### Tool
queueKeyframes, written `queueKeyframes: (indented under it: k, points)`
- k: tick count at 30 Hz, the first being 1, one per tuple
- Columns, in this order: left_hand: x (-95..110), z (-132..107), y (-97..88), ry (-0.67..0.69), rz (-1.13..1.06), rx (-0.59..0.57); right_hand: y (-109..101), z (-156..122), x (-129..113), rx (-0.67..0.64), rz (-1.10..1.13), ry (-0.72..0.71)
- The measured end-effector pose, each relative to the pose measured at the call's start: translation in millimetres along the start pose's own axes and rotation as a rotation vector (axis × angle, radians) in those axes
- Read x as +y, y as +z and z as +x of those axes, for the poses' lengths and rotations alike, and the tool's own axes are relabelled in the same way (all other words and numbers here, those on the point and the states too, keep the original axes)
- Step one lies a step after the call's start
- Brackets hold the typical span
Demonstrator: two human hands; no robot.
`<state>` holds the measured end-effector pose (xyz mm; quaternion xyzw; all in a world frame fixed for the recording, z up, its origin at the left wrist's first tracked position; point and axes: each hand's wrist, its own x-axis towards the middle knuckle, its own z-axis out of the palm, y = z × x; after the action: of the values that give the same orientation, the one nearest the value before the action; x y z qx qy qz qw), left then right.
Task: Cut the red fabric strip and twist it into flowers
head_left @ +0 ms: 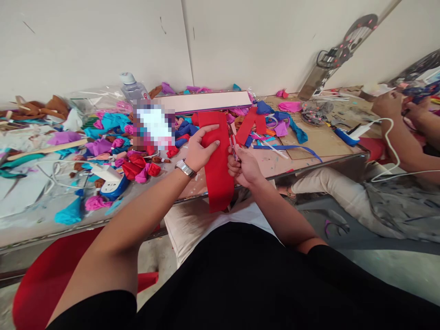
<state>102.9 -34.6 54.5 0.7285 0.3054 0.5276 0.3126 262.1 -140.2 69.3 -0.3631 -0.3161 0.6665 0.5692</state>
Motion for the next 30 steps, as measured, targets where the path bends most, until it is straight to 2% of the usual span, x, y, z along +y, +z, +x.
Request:
queueKeyframes:
  k: [6,14,30]
  points:
    - [1.1,0.3,-1.9,-0.022,0.005,-0.006,0.0,-2.5,-2.1,0.016,-0.001,0.05]
    - [-1.5,0.4,-1.8,-0.022,0.007,-0.011,-5.8,4.6,-5.5,-0.023,0.002,0.002]
    - [-0.6,0.5,-1.7,-0.005,0.008,-0.014,1.5,14.4,-3.5,-0.012,-0.005,-0.047]
